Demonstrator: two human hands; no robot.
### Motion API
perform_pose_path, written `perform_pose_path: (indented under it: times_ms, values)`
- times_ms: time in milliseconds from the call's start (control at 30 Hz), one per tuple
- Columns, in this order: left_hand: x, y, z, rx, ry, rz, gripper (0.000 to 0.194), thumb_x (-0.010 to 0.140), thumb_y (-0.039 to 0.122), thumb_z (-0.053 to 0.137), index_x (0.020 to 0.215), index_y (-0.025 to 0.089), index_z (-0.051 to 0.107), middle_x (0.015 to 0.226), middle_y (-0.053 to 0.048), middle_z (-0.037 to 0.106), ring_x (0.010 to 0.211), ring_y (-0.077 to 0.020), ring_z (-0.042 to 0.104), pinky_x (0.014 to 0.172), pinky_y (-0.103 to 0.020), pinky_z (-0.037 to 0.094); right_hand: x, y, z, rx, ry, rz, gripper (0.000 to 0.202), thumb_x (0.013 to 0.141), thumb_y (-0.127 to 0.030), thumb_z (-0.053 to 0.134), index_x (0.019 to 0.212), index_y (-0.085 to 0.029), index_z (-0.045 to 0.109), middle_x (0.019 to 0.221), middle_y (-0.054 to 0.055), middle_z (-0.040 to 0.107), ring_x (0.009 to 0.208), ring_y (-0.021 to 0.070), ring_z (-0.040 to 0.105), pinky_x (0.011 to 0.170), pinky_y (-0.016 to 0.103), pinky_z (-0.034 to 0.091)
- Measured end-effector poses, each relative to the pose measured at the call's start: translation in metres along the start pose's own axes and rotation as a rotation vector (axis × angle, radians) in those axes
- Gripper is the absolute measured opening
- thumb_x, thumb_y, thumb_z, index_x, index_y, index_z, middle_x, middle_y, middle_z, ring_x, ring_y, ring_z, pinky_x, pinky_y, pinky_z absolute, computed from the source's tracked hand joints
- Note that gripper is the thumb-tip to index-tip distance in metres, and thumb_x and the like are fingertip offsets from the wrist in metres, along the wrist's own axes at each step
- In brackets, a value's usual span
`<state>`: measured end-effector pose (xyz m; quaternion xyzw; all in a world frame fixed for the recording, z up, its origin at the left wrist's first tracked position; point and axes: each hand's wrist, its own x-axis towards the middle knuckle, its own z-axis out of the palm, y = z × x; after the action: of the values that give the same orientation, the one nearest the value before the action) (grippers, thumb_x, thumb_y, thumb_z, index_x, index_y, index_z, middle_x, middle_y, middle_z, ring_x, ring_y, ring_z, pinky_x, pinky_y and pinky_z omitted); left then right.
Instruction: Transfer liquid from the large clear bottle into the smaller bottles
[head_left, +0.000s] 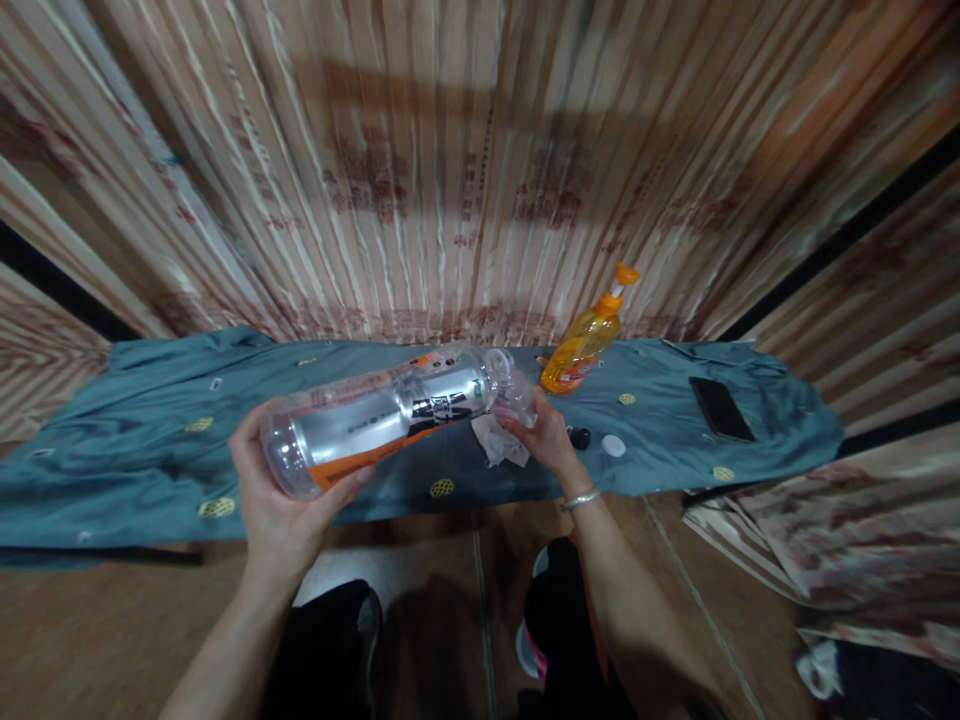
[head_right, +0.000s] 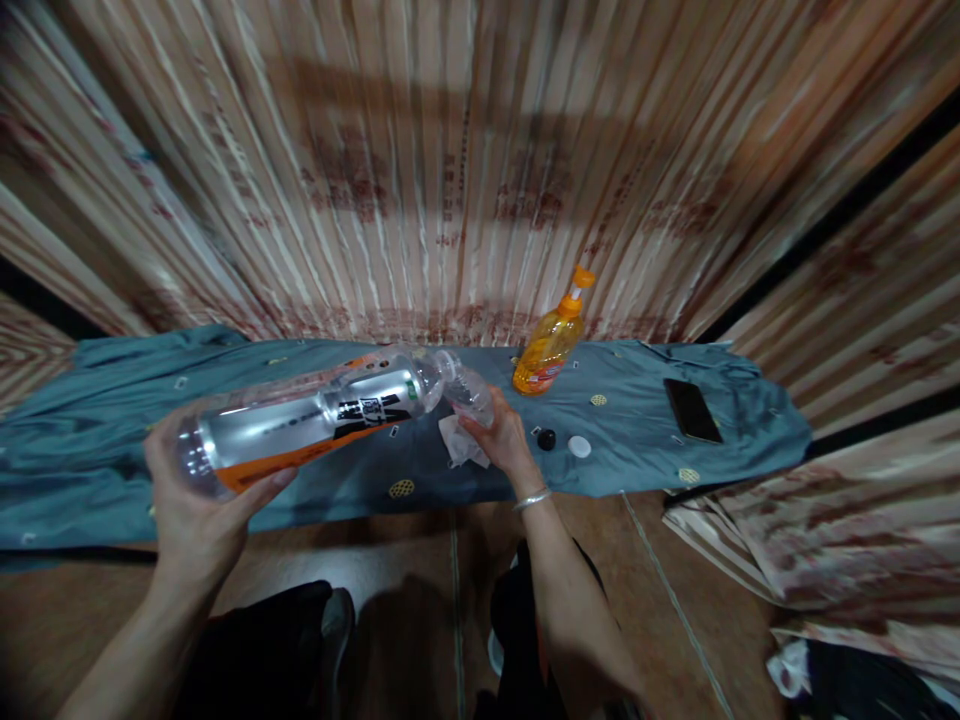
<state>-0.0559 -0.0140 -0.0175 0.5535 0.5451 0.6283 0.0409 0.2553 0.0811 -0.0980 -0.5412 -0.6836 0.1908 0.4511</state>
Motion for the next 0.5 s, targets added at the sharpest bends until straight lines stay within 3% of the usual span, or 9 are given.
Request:
perform_pose_path:
  times_ms: [500]
  values:
    - [0.0006, 0.0024, -0.0013, 0.005, -0.003, -0.029, 0.103, 0.042, 0.058, 0.093, 0.128, 0.016, 0.056, 0.121, -0.013, 0.061, 0.111, -0.0324, 0.061, 0.097, -0.054, 0.052, -0.0001, 0.0011, -0.0003, 0.001, 0.007, -0.011, 0.049, 0.078, -0.038, 0.075, 0.122, -0.022, 0.059, 0.107, 0.007, 0.075, 0.091, 0.0258, 0.072, 0.079, 0.037, 0.058]
